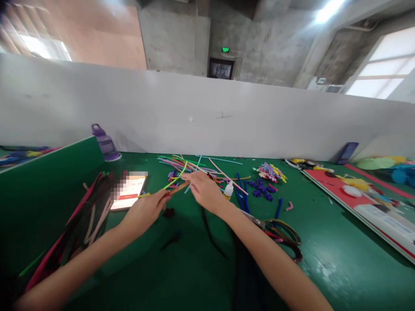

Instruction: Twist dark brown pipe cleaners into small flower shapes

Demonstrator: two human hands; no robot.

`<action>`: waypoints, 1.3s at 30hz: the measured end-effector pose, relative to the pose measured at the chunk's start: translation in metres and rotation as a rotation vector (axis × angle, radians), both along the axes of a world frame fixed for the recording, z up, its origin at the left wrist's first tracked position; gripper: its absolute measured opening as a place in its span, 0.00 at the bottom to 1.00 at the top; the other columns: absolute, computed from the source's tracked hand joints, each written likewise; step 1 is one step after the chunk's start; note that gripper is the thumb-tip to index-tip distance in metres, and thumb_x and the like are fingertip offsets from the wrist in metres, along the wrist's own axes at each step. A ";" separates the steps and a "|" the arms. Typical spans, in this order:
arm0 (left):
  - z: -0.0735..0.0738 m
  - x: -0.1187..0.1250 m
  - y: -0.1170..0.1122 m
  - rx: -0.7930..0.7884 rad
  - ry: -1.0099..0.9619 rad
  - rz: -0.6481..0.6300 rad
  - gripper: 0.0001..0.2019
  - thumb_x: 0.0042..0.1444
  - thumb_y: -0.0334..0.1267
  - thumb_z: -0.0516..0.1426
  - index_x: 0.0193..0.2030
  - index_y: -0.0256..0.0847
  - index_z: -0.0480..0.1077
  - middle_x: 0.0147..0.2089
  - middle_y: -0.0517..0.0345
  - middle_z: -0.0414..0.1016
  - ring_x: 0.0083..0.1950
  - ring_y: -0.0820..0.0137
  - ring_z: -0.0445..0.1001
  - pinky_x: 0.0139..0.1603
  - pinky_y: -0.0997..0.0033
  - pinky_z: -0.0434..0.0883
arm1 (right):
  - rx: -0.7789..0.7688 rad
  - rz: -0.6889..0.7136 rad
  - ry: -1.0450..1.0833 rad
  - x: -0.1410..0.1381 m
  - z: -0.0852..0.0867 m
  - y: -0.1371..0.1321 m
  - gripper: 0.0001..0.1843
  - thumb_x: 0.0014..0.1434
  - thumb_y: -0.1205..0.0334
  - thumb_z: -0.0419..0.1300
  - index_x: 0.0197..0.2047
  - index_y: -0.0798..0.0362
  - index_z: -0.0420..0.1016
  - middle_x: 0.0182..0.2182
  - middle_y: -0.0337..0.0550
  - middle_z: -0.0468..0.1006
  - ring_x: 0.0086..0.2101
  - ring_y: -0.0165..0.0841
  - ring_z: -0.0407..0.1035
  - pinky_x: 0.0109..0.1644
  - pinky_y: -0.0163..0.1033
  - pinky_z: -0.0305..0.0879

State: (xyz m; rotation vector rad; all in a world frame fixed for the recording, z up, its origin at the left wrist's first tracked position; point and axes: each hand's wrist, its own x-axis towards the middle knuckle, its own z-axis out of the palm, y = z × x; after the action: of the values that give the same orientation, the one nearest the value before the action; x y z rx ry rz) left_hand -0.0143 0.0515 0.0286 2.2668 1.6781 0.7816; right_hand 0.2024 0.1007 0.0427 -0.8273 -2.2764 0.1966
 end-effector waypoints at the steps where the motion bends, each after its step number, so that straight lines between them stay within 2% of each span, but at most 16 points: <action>1: -0.001 0.003 0.004 -0.075 -0.228 -0.007 0.11 0.61 0.42 0.49 0.37 0.40 0.69 0.24 0.60 0.70 0.21 0.70 0.67 0.27 0.69 0.63 | -0.056 -0.122 0.038 0.004 -0.001 0.005 0.21 0.60 0.72 0.51 0.56 0.50 0.62 0.47 0.47 0.71 0.47 0.36 0.65 0.50 0.43 0.62; 2: -0.003 0.005 0.008 -0.140 -0.481 -0.012 0.10 0.60 0.43 0.50 0.35 0.40 0.68 0.24 0.61 0.70 0.20 0.72 0.66 0.26 0.71 0.62 | -0.133 -0.227 0.037 0.008 -0.004 0.010 0.21 0.60 0.70 0.51 0.56 0.51 0.62 0.44 0.47 0.73 0.45 0.35 0.67 0.48 0.41 0.63; 5: -0.014 0.009 0.018 -0.159 -0.664 -0.008 0.12 0.61 0.43 0.48 0.32 0.39 0.64 0.27 0.62 0.68 0.24 0.74 0.69 0.29 0.73 0.66 | -0.222 -0.301 -0.019 0.016 -0.015 0.022 0.13 0.59 0.68 0.53 0.46 0.55 0.70 0.34 0.44 0.76 0.35 0.34 0.70 0.41 0.39 0.64; 7: -0.024 0.009 0.019 -0.188 -0.740 -0.031 0.11 0.60 0.43 0.48 0.33 0.38 0.63 0.27 0.62 0.67 0.25 0.75 0.68 0.29 0.74 0.67 | -0.257 -0.323 -0.049 0.016 -0.026 0.025 0.10 0.57 0.66 0.56 0.43 0.54 0.72 0.32 0.44 0.76 0.34 0.35 0.70 0.39 0.39 0.63; 12: -0.034 0.007 0.015 -0.224 -0.835 -0.067 0.10 0.60 0.44 0.49 0.38 0.38 0.63 0.28 0.63 0.66 0.24 0.76 0.66 0.24 0.77 0.64 | -0.333 -0.347 -0.057 0.009 -0.050 0.023 0.17 0.51 0.66 0.61 0.46 0.51 0.70 0.38 0.45 0.75 0.37 0.38 0.69 0.39 0.39 0.62; 17: -0.033 0.009 0.009 -0.186 -0.735 -0.132 0.11 0.61 0.42 0.49 0.46 0.40 0.64 0.30 0.61 0.70 0.26 0.74 0.69 0.27 0.74 0.66 | -0.405 -0.329 0.070 0.009 -0.058 0.030 0.20 0.48 0.72 0.56 0.46 0.52 0.70 0.30 0.39 0.74 0.32 0.34 0.69 0.37 0.37 0.62; 20: -0.033 0.013 0.003 -0.146 -0.625 -0.154 0.12 0.63 0.41 0.47 0.48 0.40 0.64 0.33 0.59 0.72 0.28 0.73 0.69 0.30 0.73 0.67 | -0.438 -0.299 0.216 0.013 -0.047 0.035 0.20 0.49 0.71 0.54 0.47 0.53 0.68 0.29 0.38 0.74 0.30 0.32 0.69 0.37 0.36 0.64; 23: -0.031 0.015 -0.001 -0.126 -0.558 -0.155 0.11 0.63 0.41 0.47 0.44 0.39 0.66 0.32 0.58 0.72 0.30 0.72 0.69 0.32 0.73 0.67 | -0.497 -0.255 0.352 0.019 -0.024 0.034 0.19 0.52 0.67 0.51 0.49 0.54 0.65 0.28 0.37 0.73 0.27 0.30 0.70 0.31 0.35 0.66; 26: -0.029 0.016 -0.004 -0.098 -0.560 -0.143 0.11 0.63 0.41 0.47 0.45 0.40 0.65 0.34 0.59 0.71 0.30 0.72 0.69 0.32 0.73 0.66 | -0.534 -0.214 0.454 0.029 0.000 0.029 0.20 0.54 0.65 0.51 0.51 0.54 0.61 0.29 0.37 0.72 0.24 0.28 0.70 0.25 0.32 0.65; 28: -0.029 0.017 -0.004 -0.094 -0.550 -0.136 0.10 0.63 0.41 0.47 0.45 0.40 0.65 0.33 0.59 0.71 0.30 0.72 0.69 0.33 0.73 0.66 | -0.568 -0.138 0.522 0.038 0.010 0.028 0.20 0.54 0.65 0.53 0.51 0.53 0.62 0.29 0.37 0.70 0.23 0.27 0.68 0.22 0.32 0.64; 31: -0.029 0.017 -0.003 -0.104 -0.510 -0.130 0.10 0.63 0.41 0.47 0.43 0.40 0.65 0.31 0.60 0.70 0.30 0.71 0.69 0.36 0.71 0.65 | -0.556 -0.146 0.312 0.046 0.012 0.027 0.18 0.54 0.66 0.55 0.50 0.52 0.65 0.31 0.40 0.72 0.24 0.28 0.68 0.26 0.34 0.66; 34: -0.029 0.017 -0.002 -0.111 -0.506 -0.127 0.09 0.64 0.41 0.47 0.42 0.40 0.65 0.31 0.61 0.70 0.29 0.72 0.69 0.37 0.71 0.65 | -0.401 -0.227 -0.036 0.045 0.011 0.018 0.17 0.54 0.70 0.57 0.48 0.53 0.69 0.37 0.46 0.74 0.37 0.35 0.70 0.42 0.42 0.68; 36: -0.029 0.016 -0.001 -0.116 -0.524 -0.121 0.09 0.64 0.41 0.47 0.42 0.40 0.64 0.31 0.61 0.70 0.29 0.72 0.69 0.36 0.71 0.65 | -0.234 -0.203 -0.254 0.041 0.015 0.001 0.17 0.53 0.72 0.58 0.47 0.55 0.70 0.44 0.50 0.72 0.48 0.40 0.66 0.52 0.46 0.62; 37: -0.030 0.016 -0.001 -0.121 -0.536 -0.118 0.10 0.63 0.41 0.46 0.41 0.40 0.64 0.32 0.61 0.70 0.29 0.72 0.69 0.36 0.72 0.65 | -0.169 -0.195 -0.322 0.039 0.018 -0.011 0.15 0.54 0.73 0.56 0.47 0.56 0.71 0.46 0.52 0.71 0.50 0.41 0.63 0.54 0.47 0.60; 39: -0.030 0.016 -0.001 -0.133 -0.551 -0.118 0.10 0.63 0.42 0.46 0.41 0.40 0.64 0.32 0.60 0.70 0.29 0.72 0.69 0.34 0.72 0.65 | -0.143 -0.121 -0.440 0.040 0.026 -0.042 0.13 0.57 0.75 0.52 0.43 0.57 0.71 0.42 0.51 0.73 0.47 0.38 0.66 0.50 0.44 0.63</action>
State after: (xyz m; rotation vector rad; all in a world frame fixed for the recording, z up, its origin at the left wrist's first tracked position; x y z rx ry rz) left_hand 0.0021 0.0504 -0.0016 1.8162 1.2848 1.1016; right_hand 0.2421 0.0590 0.0684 -1.1742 -2.6300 0.1314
